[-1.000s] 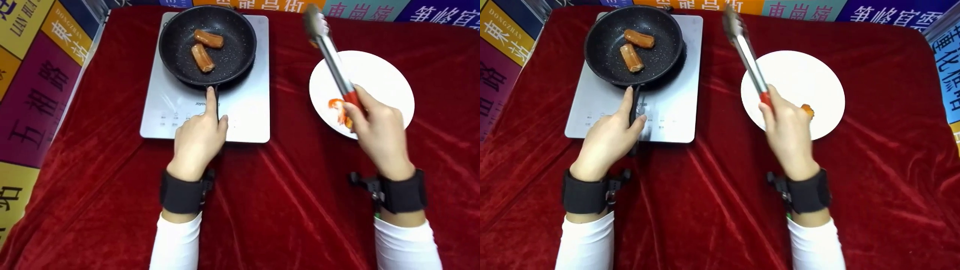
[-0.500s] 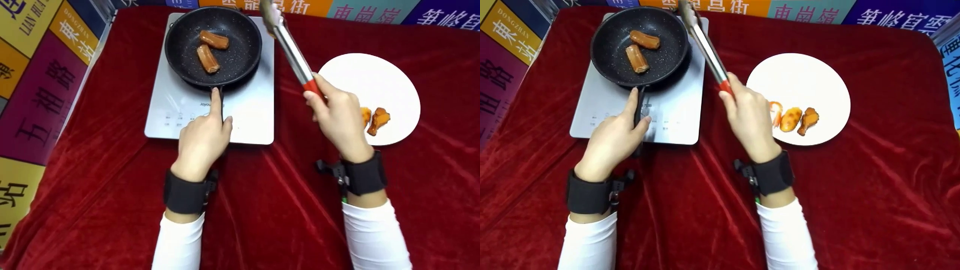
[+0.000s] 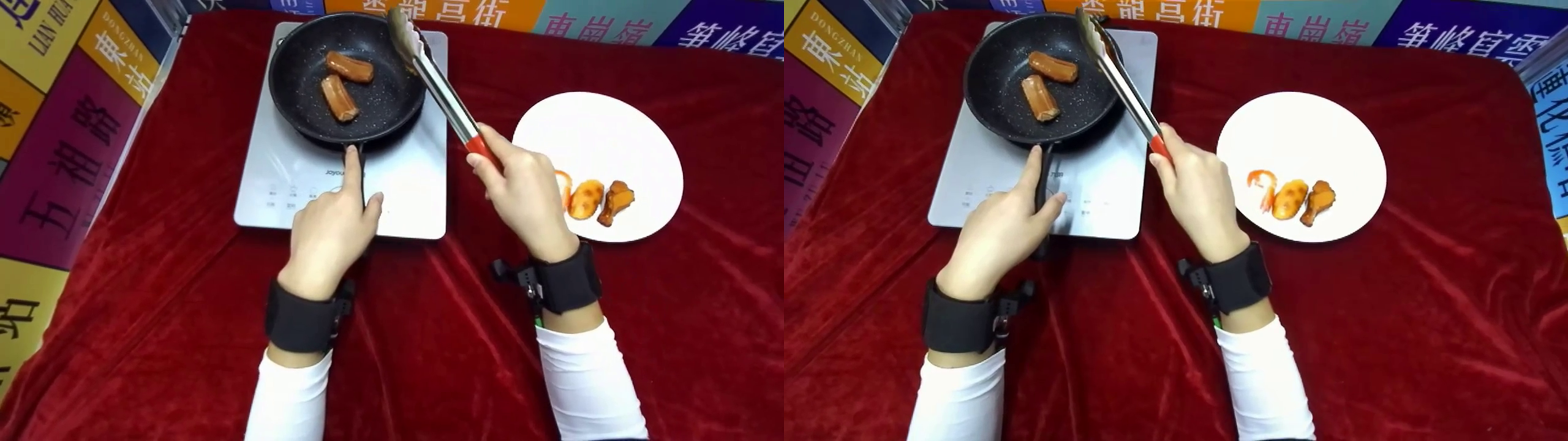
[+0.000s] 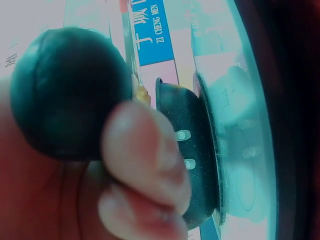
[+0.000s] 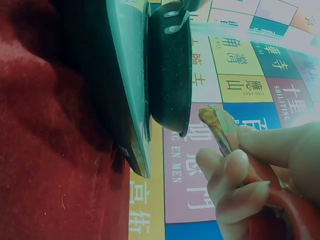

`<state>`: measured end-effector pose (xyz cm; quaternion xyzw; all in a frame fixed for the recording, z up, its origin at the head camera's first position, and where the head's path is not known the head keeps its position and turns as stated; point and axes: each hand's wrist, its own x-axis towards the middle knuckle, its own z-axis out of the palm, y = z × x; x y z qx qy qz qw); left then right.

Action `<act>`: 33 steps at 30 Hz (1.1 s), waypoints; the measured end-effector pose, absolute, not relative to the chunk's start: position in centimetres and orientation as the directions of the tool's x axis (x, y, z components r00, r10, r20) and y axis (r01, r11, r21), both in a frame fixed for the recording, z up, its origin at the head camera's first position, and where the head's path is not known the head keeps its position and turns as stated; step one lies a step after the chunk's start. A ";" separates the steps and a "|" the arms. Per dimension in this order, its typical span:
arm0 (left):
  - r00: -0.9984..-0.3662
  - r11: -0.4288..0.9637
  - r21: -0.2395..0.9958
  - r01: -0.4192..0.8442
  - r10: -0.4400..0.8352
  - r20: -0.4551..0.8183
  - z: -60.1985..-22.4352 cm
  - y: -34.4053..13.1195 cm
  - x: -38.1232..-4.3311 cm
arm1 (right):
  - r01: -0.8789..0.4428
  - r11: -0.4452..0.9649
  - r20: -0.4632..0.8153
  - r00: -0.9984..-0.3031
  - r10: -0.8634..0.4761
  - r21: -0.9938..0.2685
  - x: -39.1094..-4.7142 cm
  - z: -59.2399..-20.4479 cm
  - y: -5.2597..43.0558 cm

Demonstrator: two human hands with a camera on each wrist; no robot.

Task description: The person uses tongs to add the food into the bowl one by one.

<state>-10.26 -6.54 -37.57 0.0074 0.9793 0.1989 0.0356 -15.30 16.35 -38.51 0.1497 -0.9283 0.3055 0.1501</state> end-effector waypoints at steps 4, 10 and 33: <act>-0.997 0.921 0.390 -0.005 0.027 -0.077 -37.6 -6.3 -10.3 | -0.379 0.769 0.370 -0.907 -0.200 -0.514 -15.7 -38.7 16.1; -0.997 0.922 0.388 -0.008 0.024 -0.078 -37.6 -6.4 -10.3 | -0.389 0.783 0.370 -0.903 -0.220 -0.485 -15.9 -39.2 15.7; -0.995 0.924 0.381 -0.016 0.023 -0.096 -37.4 -6.2 -10.3 | -0.373 0.843 0.322 -0.911 -0.256 -0.387 -15.2 -39.1 16.2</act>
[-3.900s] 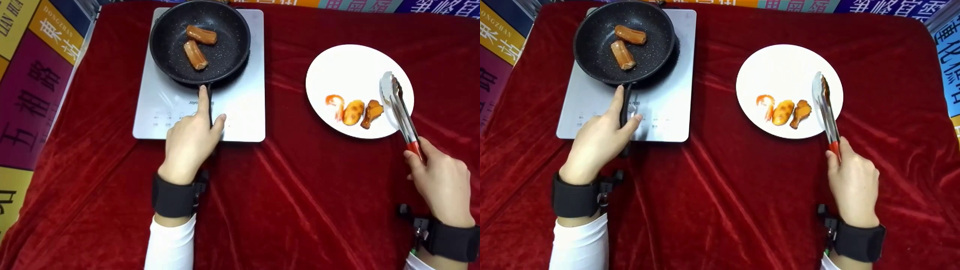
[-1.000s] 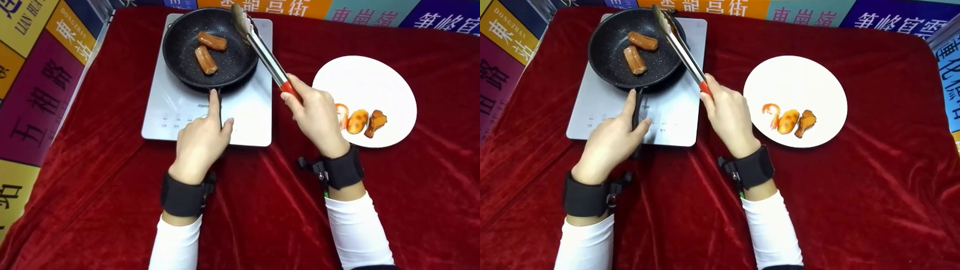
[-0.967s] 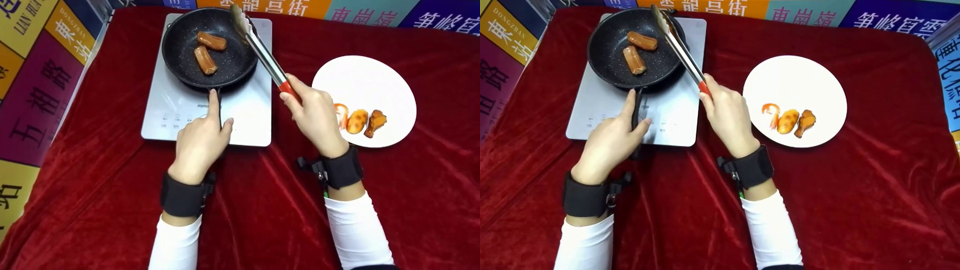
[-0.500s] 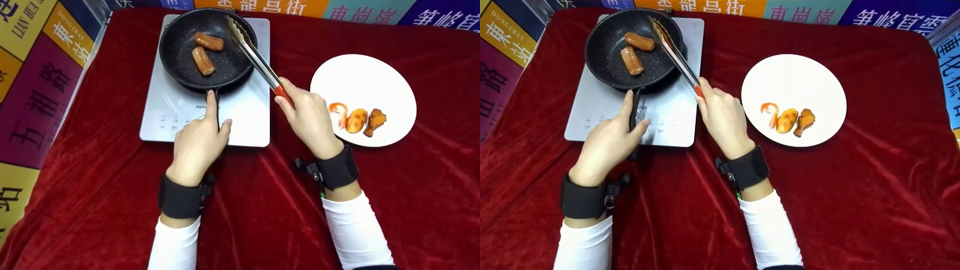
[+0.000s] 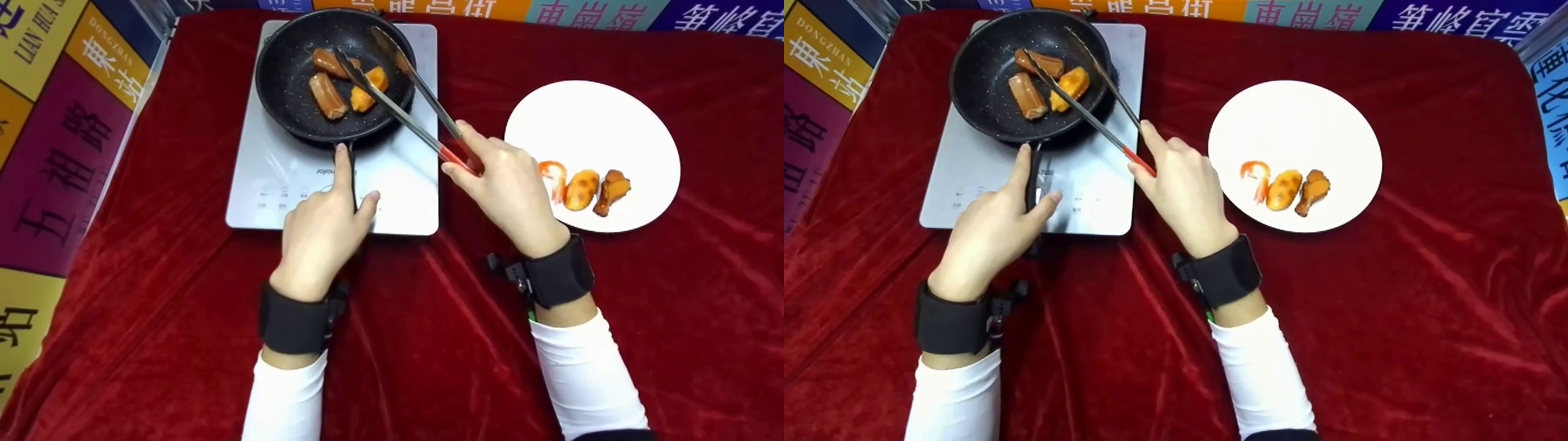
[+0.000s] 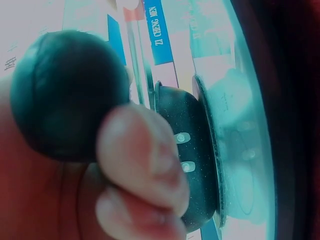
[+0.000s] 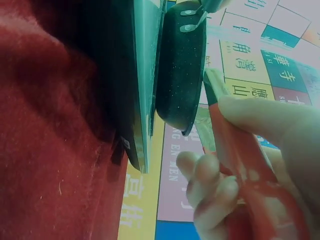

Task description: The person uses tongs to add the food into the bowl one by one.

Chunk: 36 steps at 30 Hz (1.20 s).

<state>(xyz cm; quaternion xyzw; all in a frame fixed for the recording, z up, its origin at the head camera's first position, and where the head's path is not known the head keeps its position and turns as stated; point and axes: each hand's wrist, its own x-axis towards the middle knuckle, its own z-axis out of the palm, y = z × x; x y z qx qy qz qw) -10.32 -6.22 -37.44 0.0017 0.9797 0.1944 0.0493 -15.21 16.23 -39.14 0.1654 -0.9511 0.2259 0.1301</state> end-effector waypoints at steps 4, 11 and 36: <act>-0.994 0.922 0.386 -0.023 0.020 -0.108 -37.4 -6.2 -10.3 | -0.317 0.899 0.272 -0.933 -0.237 -0.303 -15.1 -39.5 16.8; -0.993 0.920 0.391 -0.020 0.026 -0.112 -37.4 -6.2 -10.4 | -0.290 0.929 0.265 -0.937 -0.227 -0.231 -15.3 -40.2 17.1; -0.990 0.926 0.378 -0.025 0.029 -0.136 -37.3 -6.2 -10.3 | -0.438 0.866 0.488 -0.826 -0.283 -0.241 -13.8 -38.1 20.2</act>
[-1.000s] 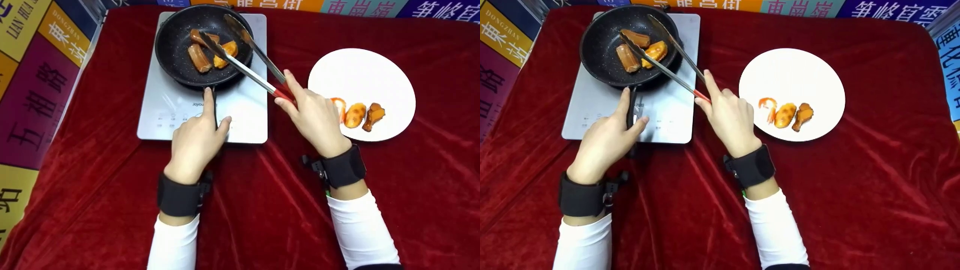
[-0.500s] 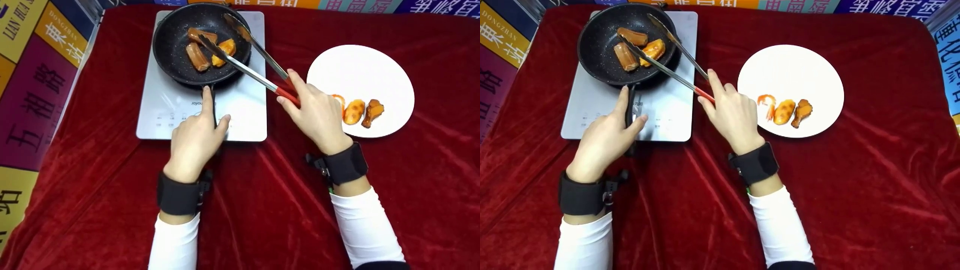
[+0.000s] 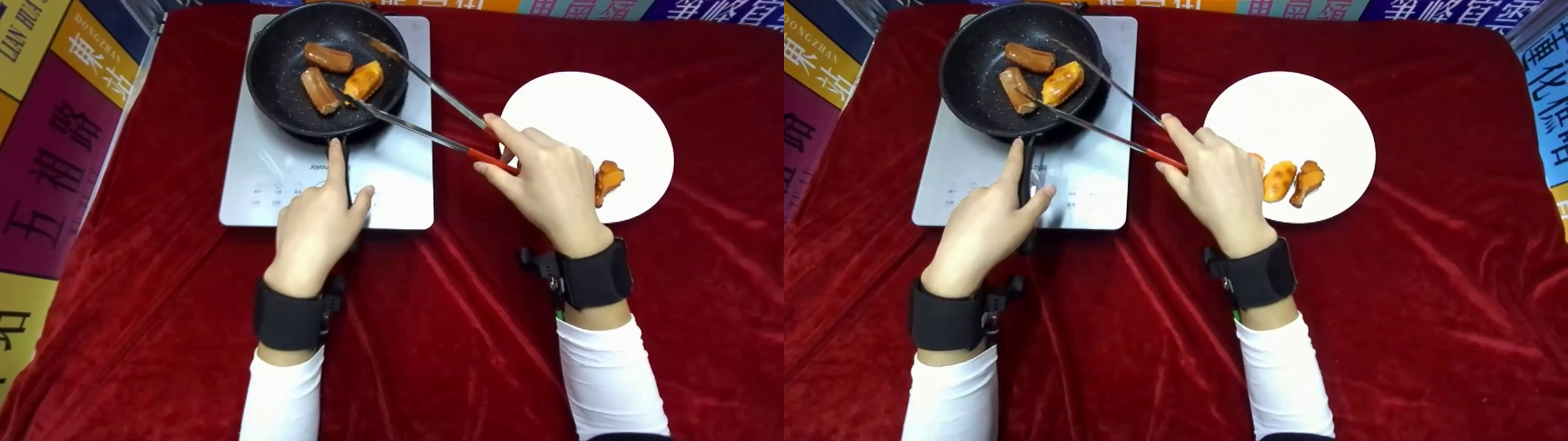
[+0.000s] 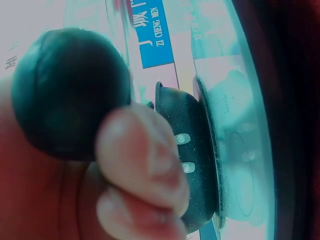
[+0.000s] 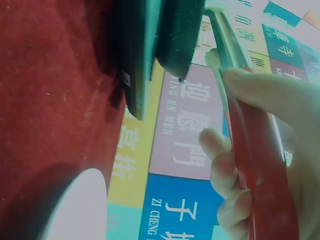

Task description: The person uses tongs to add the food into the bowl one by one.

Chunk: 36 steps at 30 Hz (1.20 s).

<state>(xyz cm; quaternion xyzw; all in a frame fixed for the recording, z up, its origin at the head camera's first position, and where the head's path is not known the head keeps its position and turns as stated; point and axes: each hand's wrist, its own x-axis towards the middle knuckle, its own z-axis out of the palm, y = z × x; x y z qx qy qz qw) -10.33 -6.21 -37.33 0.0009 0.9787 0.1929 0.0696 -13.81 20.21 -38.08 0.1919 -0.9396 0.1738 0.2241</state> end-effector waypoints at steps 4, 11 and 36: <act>-0.989 0.925 0.380 -0.031 0.027 -0.147 -37.3 -6.2 -10.4 | -0.479 0.851 0.503 -0.801 -0.324 -0.215 -13.4 -37.3 20.6; -0.990 0.927 0.373 -0.033 0.022 -0.142 -37.4 -6.3 -10.5 | -0.520 0.833 0.521 -0.772 -0.364 -0.190 -12.3 -35.5 21.4; -0.995 0.925 0.379 0.007 0.042 -0.085 -37.4 -6.0 -10.2 | -0.343 0.927 0.531 -0.819 -0.216 -0.152 -8.2 -36.6 30.4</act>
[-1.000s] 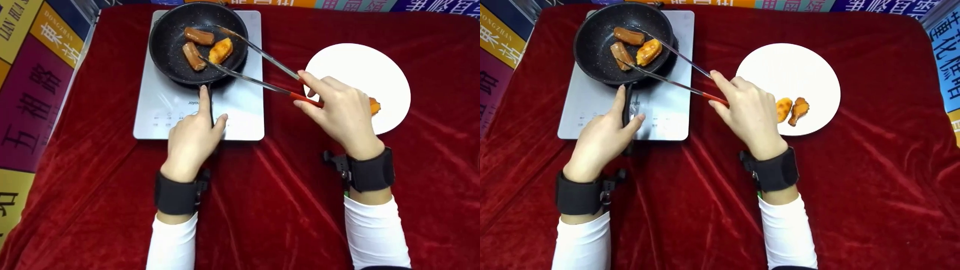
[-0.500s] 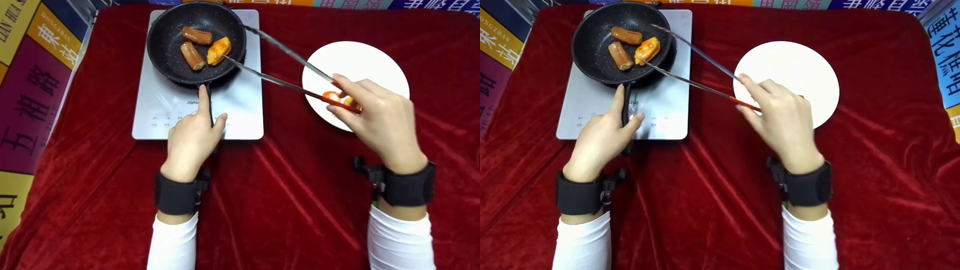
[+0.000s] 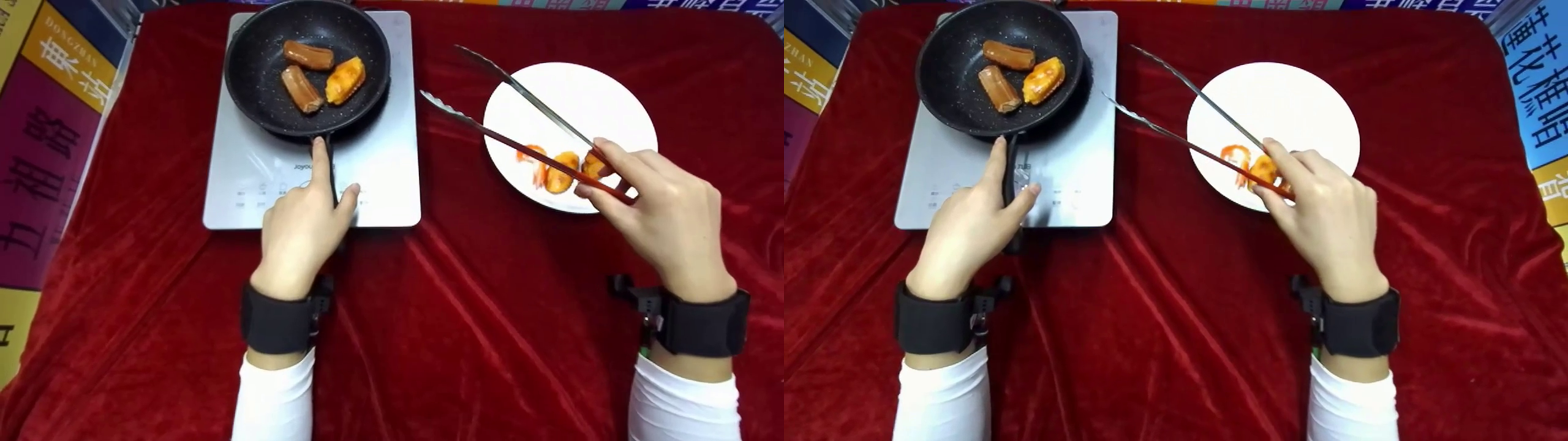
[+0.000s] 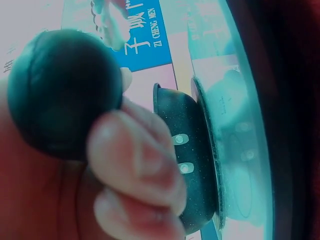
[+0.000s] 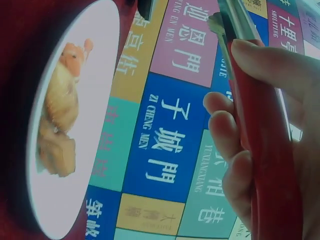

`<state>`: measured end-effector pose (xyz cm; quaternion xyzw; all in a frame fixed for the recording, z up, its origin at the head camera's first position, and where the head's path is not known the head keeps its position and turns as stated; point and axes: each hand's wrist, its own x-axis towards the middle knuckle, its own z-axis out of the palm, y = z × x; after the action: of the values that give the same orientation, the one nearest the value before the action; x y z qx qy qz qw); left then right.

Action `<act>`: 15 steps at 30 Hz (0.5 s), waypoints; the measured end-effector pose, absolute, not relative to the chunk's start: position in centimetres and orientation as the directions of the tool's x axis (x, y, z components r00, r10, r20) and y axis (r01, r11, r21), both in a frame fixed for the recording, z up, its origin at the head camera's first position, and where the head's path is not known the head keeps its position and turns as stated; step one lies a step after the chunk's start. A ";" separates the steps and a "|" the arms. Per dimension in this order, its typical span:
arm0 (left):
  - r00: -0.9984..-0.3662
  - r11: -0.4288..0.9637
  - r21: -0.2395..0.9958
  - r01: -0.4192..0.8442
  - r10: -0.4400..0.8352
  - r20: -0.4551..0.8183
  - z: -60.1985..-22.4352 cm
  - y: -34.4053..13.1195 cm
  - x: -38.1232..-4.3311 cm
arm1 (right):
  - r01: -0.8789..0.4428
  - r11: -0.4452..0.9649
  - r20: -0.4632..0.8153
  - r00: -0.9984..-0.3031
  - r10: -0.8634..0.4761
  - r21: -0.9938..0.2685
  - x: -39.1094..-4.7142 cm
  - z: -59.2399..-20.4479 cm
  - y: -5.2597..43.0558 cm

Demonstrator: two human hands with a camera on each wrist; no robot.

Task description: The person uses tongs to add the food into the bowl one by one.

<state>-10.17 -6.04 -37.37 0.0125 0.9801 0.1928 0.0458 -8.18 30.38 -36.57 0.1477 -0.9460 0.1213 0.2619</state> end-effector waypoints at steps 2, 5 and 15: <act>-0.996 0.925 0.380 0.007 0.041 -0.081 -37.4 -6.1 -10.1 | -0.328 0.932 0.528 -0.825 -0.203 -0.155 -7.9 -36.9 30.7; -0.996 0.927 0.376 0.004 0.038 -0.082 -37.4 -6.1 -10.1 | -0.292 0.942 0.514 -0.841 -0.171 -0.164 -7.5 -37.6 31.5; -0.994 0.926 0.378 -0.004 0.037 -0.101 -37.4 -6.0 -10.2 | -0.197 0.963 0.428 -0.898 -0.102 -0.184 -5.4 -40.5 34.7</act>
<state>-10.17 -6.03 -37.44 0.0086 0.9799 0.1922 0.0531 -5.42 34.66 -40.51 0.0774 -0.9677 0.1119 0.2124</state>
